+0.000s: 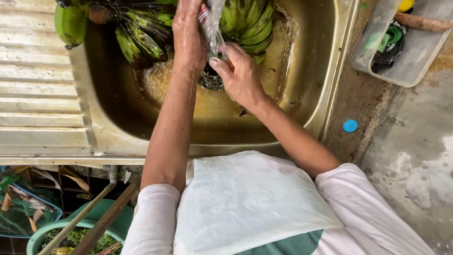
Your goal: Washing bunches of green bananas in an outdoor sink.
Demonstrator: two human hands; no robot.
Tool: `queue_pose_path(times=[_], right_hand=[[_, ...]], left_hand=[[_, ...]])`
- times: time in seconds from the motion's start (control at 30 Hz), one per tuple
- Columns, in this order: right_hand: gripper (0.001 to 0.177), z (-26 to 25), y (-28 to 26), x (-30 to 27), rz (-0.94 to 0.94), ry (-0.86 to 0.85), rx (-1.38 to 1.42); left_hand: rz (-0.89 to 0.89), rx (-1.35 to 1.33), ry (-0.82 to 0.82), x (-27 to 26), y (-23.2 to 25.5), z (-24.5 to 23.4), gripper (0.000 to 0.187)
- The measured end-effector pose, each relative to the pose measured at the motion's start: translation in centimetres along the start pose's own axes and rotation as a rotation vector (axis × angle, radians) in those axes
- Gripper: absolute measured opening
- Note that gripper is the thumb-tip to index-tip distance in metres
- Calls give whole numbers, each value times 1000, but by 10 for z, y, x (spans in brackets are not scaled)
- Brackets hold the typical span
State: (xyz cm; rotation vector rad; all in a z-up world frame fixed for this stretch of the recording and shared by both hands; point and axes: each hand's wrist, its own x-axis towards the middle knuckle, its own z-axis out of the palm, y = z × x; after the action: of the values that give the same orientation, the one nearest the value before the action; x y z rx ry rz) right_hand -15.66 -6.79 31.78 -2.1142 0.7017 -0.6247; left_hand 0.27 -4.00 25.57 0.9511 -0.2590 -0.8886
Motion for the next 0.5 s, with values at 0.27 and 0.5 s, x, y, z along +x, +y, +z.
queue_pose_path(times=[0.27,0.5], right_hand=[[29,-34,4,4,300,110,328],[28,-37,57,-14,-69,140,136]], left_hand=[[117,-15,6,4,0,-8,44],[112,748,50,-19,11,37,49]])
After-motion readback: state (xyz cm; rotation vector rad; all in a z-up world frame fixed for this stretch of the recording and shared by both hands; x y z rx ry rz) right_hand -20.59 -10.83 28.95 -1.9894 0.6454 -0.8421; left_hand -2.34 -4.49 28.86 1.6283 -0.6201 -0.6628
